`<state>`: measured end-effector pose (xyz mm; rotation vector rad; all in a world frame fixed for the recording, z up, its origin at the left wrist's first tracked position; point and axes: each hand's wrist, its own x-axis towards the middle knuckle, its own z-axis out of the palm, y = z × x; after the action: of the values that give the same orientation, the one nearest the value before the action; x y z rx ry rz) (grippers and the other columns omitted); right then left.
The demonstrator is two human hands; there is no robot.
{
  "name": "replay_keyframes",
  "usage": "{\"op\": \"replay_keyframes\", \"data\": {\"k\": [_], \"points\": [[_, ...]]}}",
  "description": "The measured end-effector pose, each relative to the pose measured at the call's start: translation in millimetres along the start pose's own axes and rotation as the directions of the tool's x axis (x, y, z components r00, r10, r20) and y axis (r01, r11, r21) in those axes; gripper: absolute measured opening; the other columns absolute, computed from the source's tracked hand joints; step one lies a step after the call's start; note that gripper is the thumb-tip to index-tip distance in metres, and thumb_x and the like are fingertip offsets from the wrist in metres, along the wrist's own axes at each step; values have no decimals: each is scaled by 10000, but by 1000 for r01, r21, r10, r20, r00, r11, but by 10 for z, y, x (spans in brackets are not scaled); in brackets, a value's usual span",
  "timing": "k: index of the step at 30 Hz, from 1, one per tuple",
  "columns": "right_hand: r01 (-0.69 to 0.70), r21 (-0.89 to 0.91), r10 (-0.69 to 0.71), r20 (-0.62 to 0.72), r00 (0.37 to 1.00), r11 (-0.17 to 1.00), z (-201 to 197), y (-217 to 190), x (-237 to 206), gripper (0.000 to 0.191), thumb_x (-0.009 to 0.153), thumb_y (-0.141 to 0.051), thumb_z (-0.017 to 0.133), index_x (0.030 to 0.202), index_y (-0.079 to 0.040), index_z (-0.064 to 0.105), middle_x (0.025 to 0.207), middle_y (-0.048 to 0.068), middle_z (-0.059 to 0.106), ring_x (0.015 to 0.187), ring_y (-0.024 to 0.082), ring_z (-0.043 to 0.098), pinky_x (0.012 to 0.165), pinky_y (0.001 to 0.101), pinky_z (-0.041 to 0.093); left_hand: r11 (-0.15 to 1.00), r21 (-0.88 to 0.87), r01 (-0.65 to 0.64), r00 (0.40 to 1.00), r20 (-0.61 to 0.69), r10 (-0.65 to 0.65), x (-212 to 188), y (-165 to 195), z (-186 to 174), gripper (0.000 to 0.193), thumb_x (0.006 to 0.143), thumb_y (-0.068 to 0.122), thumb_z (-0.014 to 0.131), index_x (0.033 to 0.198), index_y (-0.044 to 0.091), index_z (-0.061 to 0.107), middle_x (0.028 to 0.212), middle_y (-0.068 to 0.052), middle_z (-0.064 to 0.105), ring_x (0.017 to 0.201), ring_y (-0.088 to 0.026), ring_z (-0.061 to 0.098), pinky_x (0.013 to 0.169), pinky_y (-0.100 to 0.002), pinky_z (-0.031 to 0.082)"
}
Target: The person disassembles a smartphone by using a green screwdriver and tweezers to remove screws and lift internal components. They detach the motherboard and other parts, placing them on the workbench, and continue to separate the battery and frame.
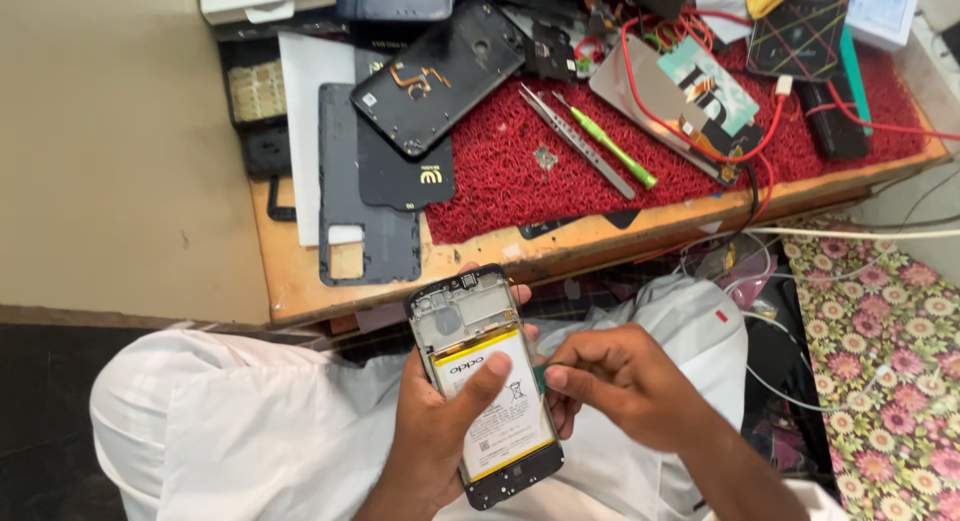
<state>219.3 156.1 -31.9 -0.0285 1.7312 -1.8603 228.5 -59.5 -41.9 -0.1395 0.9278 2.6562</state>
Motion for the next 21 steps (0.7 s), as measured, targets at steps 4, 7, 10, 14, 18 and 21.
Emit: {"op": "replay_keyframes", "data": {"k": [4,7,10,14,18,21], "points": [[-23,-62,21,-36,999,998,29,-14,-15,215,970,-122,671,875,67,714,759,103,745,705,151,726,657,311,617,991,125,-54,997,-39,59,-22,-80,27,586,906,-35,638,1463,-41,457,1484,-192,580,1247,-242,635,1036,-420,551],[29,-381,-75,-104,992,924,175,-95,-135,177,883,-129,769,871,42,725,763,79,757,703,128,738,667,290,627,884,415,-215,974,29,224,-80,-124,43,683,945,-55,554,1578,16,305,1513,-161,565,1303,-216,607,1112,-367,497],[10,-500,-128,-203,971,866,362,-106,-189,153,837,-116,797,892,15,740,778,50,776,694,101,756,652,276,630,882,422,-210,972,-10,237,-119,-153,46,693,955,-91,524,1596,-6,275,1523,-168,552,1307,-213,586,1114,-349,474],[-3,-497,-185,-328,926,868,547,-14,-144,112,843,-72,755,922,8,759,744,60,773,670,99,733,618,273,597,842,466,-272,957,38,288,-191,-207,67,662,995,-74,538,1602,-18,281,1540,-177,540,1324,-205,576,1112,-342,473],[-127,-441,-57,-380,923,888,597,81,-84,108,867,-78,735,825,20,721,678,64,745,606,96,670,533,292,541,794,519,-316,941,64,332,-191,-244,68,637,1007,-61,545,1595,-23,304,1543,-165,547,1347,-206,582,1134,-341,466],[-93,-464,-69,-320,945,881,559,144,-65,119,856,-59,717,793,23,658,646,58,672,570,91,593,492,300,482,820,514,-252,961,32,276,-168,-225,21,638,997,-56,555,1589,-18,320,1522,-156,570,1333,-208,588,1126,-343,468]]}}
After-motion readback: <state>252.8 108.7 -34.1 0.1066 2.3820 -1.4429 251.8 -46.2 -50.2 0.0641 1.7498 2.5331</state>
